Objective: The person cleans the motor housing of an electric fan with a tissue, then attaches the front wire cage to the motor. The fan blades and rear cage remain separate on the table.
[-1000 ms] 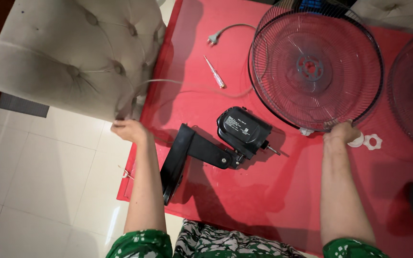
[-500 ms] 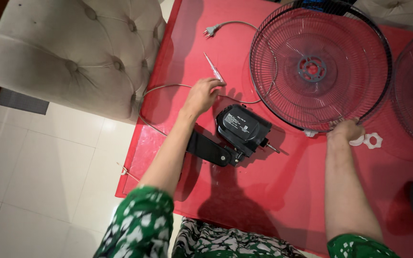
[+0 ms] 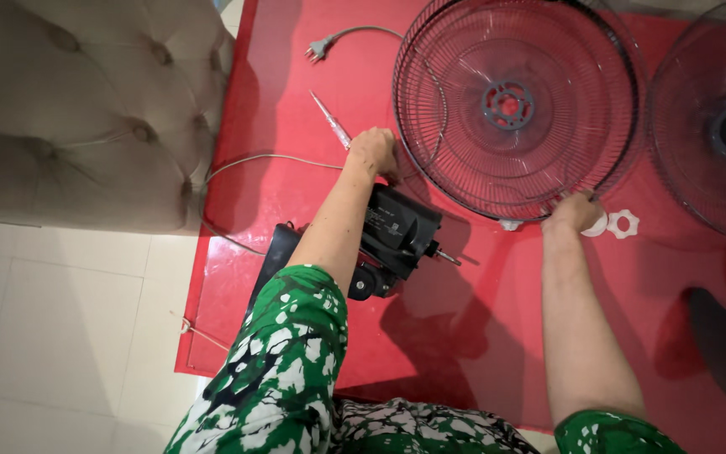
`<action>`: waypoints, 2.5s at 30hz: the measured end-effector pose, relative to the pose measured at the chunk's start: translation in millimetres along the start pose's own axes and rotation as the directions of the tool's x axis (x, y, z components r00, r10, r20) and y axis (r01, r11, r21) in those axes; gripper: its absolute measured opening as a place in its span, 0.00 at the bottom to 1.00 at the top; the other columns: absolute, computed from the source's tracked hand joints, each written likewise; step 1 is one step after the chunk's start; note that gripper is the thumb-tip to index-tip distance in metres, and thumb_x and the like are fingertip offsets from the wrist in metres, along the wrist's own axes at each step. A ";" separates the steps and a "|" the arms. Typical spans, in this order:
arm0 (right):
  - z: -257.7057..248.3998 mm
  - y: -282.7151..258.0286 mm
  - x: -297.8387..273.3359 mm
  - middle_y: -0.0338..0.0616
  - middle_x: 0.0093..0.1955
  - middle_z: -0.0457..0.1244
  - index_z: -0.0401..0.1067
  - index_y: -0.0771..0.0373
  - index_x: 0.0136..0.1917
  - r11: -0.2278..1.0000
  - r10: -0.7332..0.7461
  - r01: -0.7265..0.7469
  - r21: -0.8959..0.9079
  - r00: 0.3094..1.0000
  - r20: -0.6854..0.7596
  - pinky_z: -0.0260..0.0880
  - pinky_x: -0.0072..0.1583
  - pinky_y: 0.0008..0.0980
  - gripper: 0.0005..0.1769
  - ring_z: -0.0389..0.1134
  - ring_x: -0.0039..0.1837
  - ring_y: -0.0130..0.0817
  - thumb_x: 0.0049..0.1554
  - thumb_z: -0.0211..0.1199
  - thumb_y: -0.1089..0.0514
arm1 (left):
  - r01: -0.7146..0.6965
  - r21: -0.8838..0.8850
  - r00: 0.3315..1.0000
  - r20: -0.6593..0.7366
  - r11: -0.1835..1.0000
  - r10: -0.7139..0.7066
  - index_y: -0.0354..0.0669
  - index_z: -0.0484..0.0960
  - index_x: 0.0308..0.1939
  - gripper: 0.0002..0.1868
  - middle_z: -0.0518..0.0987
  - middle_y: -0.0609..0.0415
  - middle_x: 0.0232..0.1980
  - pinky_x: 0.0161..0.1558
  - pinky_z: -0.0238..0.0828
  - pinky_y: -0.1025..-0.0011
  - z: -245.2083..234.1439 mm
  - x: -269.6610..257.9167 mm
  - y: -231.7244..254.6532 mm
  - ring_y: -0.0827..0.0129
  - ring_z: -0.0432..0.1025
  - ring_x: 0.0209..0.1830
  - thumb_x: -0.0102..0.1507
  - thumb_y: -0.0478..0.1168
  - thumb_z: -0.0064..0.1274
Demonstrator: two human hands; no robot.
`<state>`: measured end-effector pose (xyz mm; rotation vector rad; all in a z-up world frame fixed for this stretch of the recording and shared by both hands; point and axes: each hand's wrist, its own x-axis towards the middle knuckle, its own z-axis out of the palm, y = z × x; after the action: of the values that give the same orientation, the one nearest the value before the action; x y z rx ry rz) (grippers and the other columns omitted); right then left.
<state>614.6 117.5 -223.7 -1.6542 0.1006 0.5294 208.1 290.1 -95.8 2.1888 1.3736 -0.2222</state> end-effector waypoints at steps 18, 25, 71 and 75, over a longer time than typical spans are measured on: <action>68.4 -73.8 -263.0 0.55 0.64 0.66 0.73 0.67 0.65 0.225 -0.244 0.971 -0.078 0.134 0.960 0.63 0.68 0.47 0.31 0.66 0.66 0.54 0.48 0.66 0.56 | -0.053 -0.133 0.835 -0.549 0.990 -0.029 0.36 0.84 0.32 0.07 0.81 0.36 0.32 0.41 0.76 0.50 15.9 -15.0 -97.3 0.41 0.77 0.35 0.58 0.38 0.58; 77.9 -70.4 -243.6 0.55 0.67 0.64 0.74 0.60 0.65 0.167 -0.061 0.982 -0.085 0.096 0.993 0.63 0.69 0.45 0.34 0.64 0.69 0.53 0.44 0.75 0.56 | -0.028 -0.141 0.697 -0.712 0.990 -0.082 0.33 0.78 0.34 0.07 0.79 0.35 0.33 0.42 0.73 0.47 10.9 -16.2 -107.6 0.39 0.75 0.35 0.58 0.36 0.56; 5.6 -57.8 -257.0 0.47 0.74 0.56 0.58 0.58 0.76 -0.123 -0.107 0.972 -0.202 0.190 0.976 0.48 0.73 0.71 0.47 0.56 0.76 0.47 0.45 0.70 0.64 | 0.405 -0.519 0.819 -0.159 0.752 -0.551 0.55 0.89 0.46 0.17 0.86 0.53 0.48 0.58 0.73 0.61 25.1 -165.1 -145.7 0.57 0.79 0.54 0.56 0.52 0.65; -1.9 -68.9 -268.2 0.48 0.76 0.53 0.57 0.57 0.76 -0.066 -0.097 0.971 -0.229 0.222 0.970 0.45 0.73 0.73 0.48 0.53 0.78 0.48 0.45 0.72 0.62 | 0.422 -0.487 0.801 -0.196 0.765 -0.566 0.55 0.89 0.49 0.19 0.86 0.53 0.50 0.60 0.73 0.60 24.9 -170.4 -128.9 0.55 0.78 0.56 0.57 0.53 0.64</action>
<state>402.1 63.8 -54.5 -2.0455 -2.1102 0.3949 19.6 186.5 -92.7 1.5013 1.9786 0.2564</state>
